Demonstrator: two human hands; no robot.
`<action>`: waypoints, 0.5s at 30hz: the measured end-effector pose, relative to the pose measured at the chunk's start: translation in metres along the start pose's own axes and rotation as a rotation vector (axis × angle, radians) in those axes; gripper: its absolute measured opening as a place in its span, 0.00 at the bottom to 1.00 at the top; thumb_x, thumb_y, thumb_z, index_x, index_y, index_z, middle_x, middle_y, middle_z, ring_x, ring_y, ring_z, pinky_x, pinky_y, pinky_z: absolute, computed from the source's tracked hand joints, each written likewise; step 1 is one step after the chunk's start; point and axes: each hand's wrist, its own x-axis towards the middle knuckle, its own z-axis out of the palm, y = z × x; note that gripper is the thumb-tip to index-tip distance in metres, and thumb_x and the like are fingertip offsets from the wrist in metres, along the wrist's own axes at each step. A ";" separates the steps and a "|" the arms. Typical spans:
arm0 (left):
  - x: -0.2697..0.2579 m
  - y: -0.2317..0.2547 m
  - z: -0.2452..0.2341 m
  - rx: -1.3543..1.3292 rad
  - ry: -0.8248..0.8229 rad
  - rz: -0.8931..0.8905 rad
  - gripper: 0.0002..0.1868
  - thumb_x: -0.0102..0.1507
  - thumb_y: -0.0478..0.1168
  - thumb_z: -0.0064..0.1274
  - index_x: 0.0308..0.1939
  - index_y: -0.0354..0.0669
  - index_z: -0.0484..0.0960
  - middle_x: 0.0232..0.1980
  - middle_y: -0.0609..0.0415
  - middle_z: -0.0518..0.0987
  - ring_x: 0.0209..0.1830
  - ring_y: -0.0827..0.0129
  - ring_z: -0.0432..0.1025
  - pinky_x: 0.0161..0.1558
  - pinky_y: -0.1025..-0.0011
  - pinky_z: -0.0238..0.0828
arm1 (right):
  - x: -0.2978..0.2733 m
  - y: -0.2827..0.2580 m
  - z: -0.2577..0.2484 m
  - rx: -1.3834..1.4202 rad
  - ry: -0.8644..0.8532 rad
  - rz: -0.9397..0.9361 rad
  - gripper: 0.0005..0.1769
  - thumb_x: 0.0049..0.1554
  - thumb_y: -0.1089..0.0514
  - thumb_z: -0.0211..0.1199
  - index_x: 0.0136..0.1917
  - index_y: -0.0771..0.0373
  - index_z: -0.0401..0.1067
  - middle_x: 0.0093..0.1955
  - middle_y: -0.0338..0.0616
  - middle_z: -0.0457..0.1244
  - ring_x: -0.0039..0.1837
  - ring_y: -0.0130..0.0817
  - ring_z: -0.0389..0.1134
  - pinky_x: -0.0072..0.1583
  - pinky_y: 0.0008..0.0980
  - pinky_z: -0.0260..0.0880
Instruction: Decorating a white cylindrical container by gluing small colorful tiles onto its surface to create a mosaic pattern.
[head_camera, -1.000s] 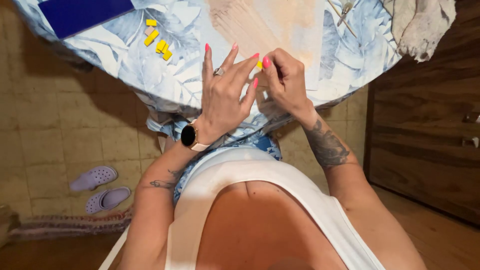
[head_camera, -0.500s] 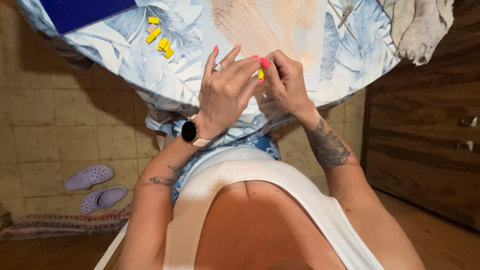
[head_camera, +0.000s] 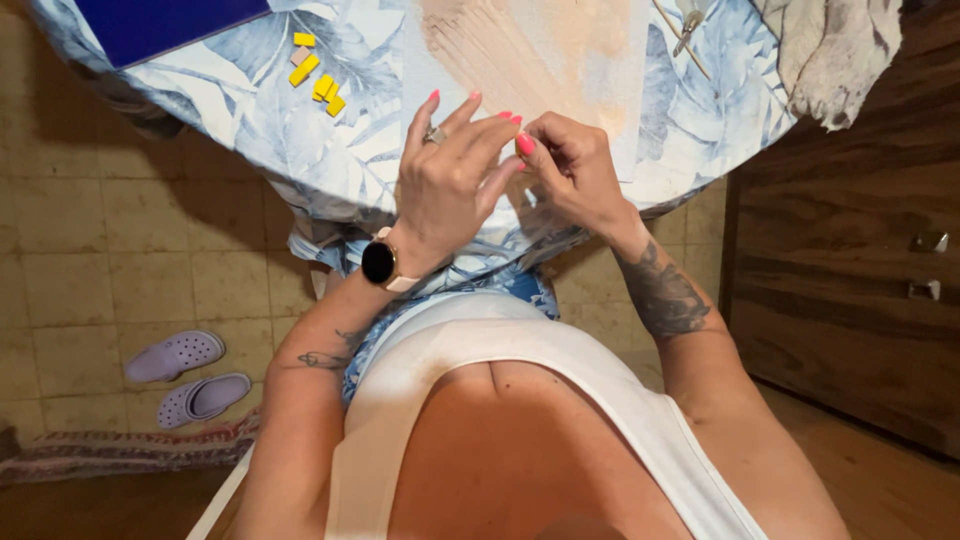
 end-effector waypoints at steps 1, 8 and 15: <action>-0.002 -0.001 0.001 0.002 0.004 -0.001 0.14 0.57 0.38 0.54 0.45 0.41 0.73 0.43 0.52 0.76 0.51 0.53 0.67 0.57 0.55 0.49 | 0.001 0.003 -0.004 -0.001 -0.002 -0.003 0.13 0.57 0.57 0.48 0.33 0.65 0.62 0.27 0.36 0.53 0.29 0.21 0.48 0.31 0.21 0.47; -0.027 -0.008 0.009 0.274 -0.233 0.023 0.29 0.56 0.62 0.45 0.52 0.48 0.72 0.53 0.53 0.71 0.56 0.52 0.61 0.59 0.44 0.27 | -0.012 0.040 -0.021 -0.723 -0.204 -0.168 0.08 0.54 0.58 0.49 0.35 0.63 0.59 0.31 0.45 0.52 0.31 0.43 0.57 0.32 0.37 0.57; -0.029 -0.010 0.007 0.361 -0.317 0.051 0.35 0.53 0.70 0.41 0.52 0.50 0.72 0.55 0.54 0.69 0.59 0.52 0.58 0.59 0.44 0.31 | 0.046 0.031 0.012 -0.627 -0.183 -0.237 0.09 0.55 0.62 0.44 0.34 0.66 0.56 0.33 0.49 0.52 0.32 0.43 0.52 0.30 0.40 0.51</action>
